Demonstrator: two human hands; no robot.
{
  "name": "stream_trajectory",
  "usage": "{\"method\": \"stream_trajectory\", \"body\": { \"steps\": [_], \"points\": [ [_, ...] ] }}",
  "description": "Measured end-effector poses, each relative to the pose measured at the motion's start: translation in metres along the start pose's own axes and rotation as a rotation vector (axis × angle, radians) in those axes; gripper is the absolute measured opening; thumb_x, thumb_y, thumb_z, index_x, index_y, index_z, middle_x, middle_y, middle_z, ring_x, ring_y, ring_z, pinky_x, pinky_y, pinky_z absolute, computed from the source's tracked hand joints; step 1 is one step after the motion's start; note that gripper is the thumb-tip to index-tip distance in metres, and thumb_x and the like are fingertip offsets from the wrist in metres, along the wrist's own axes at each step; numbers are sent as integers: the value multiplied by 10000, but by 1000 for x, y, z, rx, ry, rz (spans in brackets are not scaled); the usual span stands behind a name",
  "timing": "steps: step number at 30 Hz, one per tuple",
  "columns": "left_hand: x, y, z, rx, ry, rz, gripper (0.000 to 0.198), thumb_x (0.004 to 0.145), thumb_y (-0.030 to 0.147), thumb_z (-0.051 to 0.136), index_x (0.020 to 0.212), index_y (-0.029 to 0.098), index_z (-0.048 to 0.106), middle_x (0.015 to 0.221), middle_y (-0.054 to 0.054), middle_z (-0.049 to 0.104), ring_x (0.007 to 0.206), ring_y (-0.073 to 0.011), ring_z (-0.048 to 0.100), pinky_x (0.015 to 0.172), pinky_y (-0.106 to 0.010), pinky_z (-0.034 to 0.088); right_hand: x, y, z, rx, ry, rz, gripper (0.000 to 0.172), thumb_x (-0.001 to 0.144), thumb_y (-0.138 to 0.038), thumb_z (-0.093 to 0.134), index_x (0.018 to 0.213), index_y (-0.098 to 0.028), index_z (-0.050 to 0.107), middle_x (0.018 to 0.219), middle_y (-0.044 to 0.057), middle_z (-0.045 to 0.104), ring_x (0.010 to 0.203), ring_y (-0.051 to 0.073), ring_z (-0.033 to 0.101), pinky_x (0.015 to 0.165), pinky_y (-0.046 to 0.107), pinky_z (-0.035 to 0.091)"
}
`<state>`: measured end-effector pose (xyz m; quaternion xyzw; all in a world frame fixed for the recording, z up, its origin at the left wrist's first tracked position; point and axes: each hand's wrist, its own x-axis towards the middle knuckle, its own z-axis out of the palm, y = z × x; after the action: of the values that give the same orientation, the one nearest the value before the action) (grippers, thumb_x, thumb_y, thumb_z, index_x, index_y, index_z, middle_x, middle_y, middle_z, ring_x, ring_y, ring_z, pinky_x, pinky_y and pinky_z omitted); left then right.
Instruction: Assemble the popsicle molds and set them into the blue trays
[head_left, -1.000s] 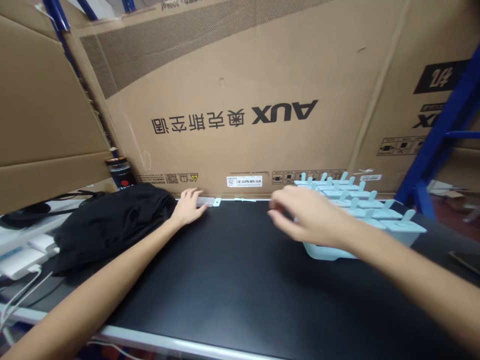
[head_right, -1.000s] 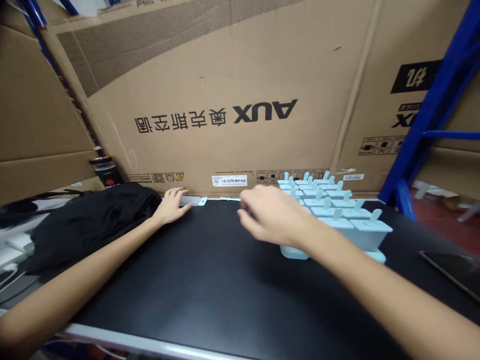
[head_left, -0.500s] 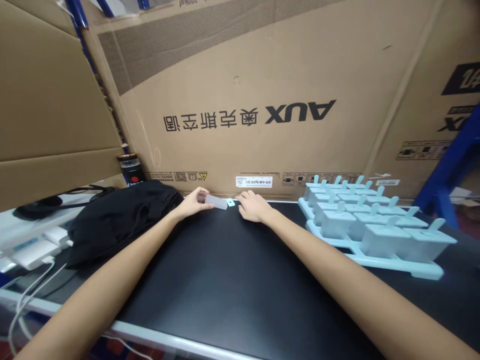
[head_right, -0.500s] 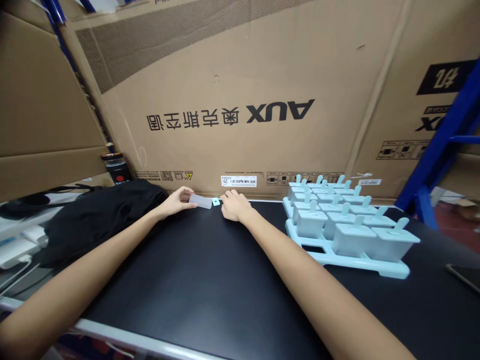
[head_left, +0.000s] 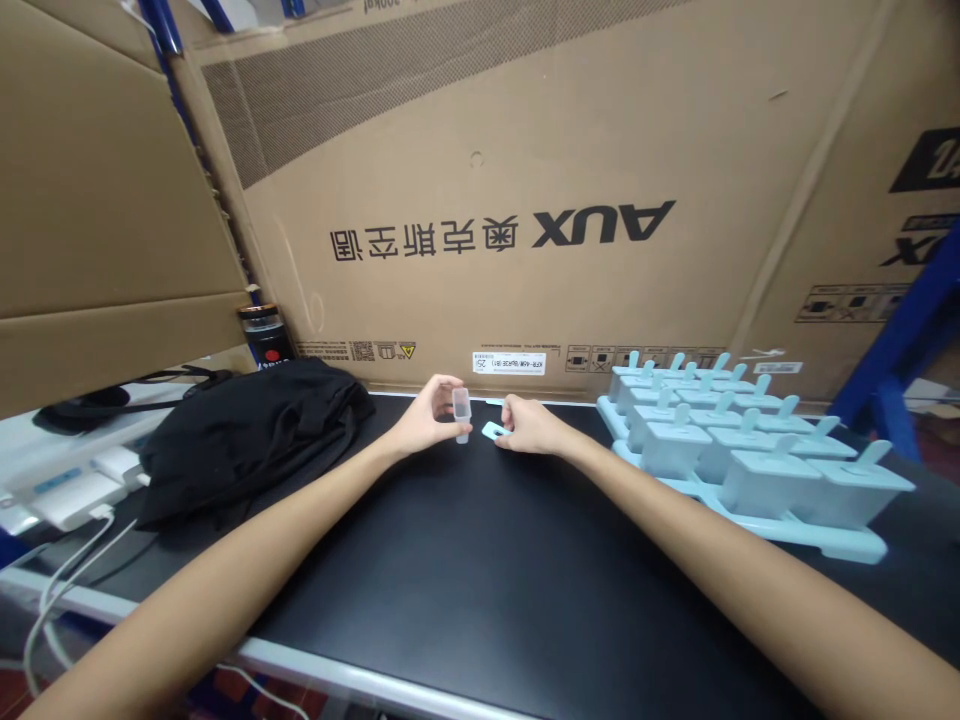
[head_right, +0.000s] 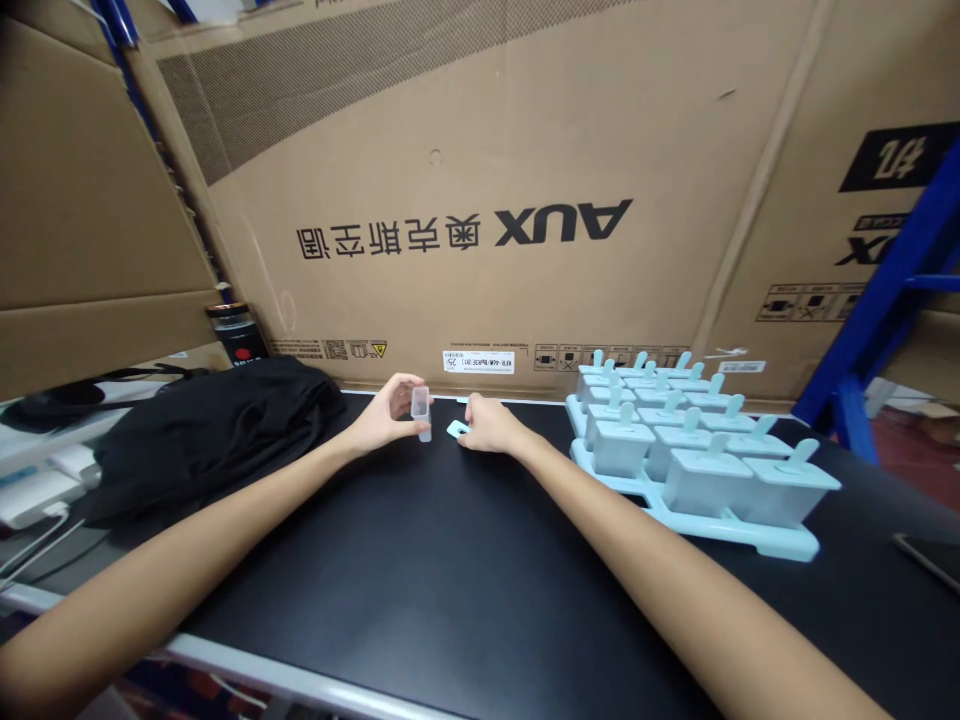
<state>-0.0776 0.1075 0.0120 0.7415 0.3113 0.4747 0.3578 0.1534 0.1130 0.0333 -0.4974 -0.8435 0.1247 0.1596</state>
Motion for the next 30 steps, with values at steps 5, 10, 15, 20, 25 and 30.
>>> {"method": "stream_trajectory", "body": {
  "steps": [5, 10, 15, 20, 25, 30],
  "points": [
    [-7, 7, 26, 88, -140, 33, 576, 754, 313, 786, 1244, 206, 502, 1147, -79, 584, 1028, -196, 590, 969, -404, 458, -26, -2, -25, 179, 25, 17, 103, 781, -206, 633, 865, -173, 582, 784, 25, 673, 700, 141, 610, 624, 235, 434],
    [-14, 15, 33, 212, -198, 88, 585, 842, 358, 703, 1345, 246, 425, 1221, -92, 585, 1094, -233, 571, 982, -438, 447, -37, -13, -39, 518, 175, -110, 212, 902, -384, 534, 848, -181, 567, 767, 19, 613, 679, 126, 556, 629, 253, 441],
    [-16, 19, 32, 318, -207, 114, 569, 886, 394, 642, 1361, 217, 384, 1256, -112, 559, 1114, -258, 551, 995, -472, 432, -33, -20, -20, 902, 179, -162, 281, 864, -450, 608, 834, -176, 552, 707, -19, 539, 586, 92, 494, 601, 254, 438],
    [-17, 11, 33, 294, -229, 140, 778, 892, 398, 642, 1485, 216, 171, 1371, -154, 459, 1216, -275, 506, 1065, -489, 384, -34, -28, 2, 1026, 104, -153, 304, 849, -458, 635, 850, -174, 527, 697, -25, 544, 606, 91, 534, 614, 245, 475],
    [-17, 0, 31, 311, -223, 168, 865, 875, 501, 640, 1501, 240, 103, 1317, -154, 496, 1139, -281, 559, 982, -481, 442, -36, -27, 9, 897, 126, -103, 281, 909, -451, 548, 824, -198, 459, 672, -15, 595, 606, 116, 604, 624, 261, 517],
    [-16, 2, 31, 442, -211, 181, 644, 898, 558, 568, 1395, 229, 326, 1267, -133, 567, 1105, -283, 591, 954, -449, 456, -36, -23, 16, 775, 50, -101, 305, 954, -405, 456, 747, -185, 493, 599, 3, 599, 530, 122, 592, 552, 244, 483]
  ]
}}
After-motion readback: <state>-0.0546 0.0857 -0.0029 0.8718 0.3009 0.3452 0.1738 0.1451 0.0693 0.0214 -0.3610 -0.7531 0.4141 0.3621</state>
